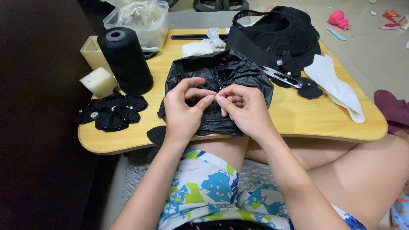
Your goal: Decorate a black fabric item by attaching small black beads using a needle.
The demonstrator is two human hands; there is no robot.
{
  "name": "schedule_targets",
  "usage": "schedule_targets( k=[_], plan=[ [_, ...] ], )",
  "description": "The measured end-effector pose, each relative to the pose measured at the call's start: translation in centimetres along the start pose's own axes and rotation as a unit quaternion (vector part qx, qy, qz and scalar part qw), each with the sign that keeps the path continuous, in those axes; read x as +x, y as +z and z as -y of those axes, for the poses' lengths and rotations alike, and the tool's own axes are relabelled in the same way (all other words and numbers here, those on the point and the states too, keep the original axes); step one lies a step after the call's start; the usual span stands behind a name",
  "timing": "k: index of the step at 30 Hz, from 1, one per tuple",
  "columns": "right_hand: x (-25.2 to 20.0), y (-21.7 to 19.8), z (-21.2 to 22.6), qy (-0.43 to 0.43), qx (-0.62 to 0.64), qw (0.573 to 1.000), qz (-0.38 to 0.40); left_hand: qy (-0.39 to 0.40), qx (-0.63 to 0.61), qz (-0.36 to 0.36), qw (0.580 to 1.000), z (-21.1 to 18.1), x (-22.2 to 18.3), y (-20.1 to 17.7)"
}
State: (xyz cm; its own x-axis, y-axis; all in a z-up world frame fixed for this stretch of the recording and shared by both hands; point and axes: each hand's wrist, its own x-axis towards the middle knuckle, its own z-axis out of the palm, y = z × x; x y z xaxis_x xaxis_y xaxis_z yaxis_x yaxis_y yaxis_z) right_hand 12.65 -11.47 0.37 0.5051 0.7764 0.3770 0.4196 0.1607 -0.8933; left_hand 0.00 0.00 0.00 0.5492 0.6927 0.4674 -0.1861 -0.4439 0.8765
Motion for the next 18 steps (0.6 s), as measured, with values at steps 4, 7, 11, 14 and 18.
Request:
schedule_targets(
  k=[4,7,11,14,18],
  plan=[
    [0.01,-0.03,-0.07,0.003,0.004,1.0,0.001,0.002,0.004,0.002,1.0,0.06,0.02,-0.02],
    [0.01,-0.03,0.14,0.001,0.001,1.0,0.001,-0.001,0.004,0.001,1.0,-0.19,0.0,-0.07],
    [0.03,-0.03,0.0,0.005,0.0,1.0,0.0,0.0,-0.001,0.001,1.0,-0.13,-0.01,-0.06],
    [0.05,-0.01,-0.09,0.004,0.001,1.0,-0.001,0.007,-0.002,0.003,1.0,0.02,0.03,-0.06],
    [0.07,0.01,-0.31,0.003,0.001,1.0,-0.004,0.013,0.0,0.003,1.0,0.13,0.06,-0.04]
  ],
)
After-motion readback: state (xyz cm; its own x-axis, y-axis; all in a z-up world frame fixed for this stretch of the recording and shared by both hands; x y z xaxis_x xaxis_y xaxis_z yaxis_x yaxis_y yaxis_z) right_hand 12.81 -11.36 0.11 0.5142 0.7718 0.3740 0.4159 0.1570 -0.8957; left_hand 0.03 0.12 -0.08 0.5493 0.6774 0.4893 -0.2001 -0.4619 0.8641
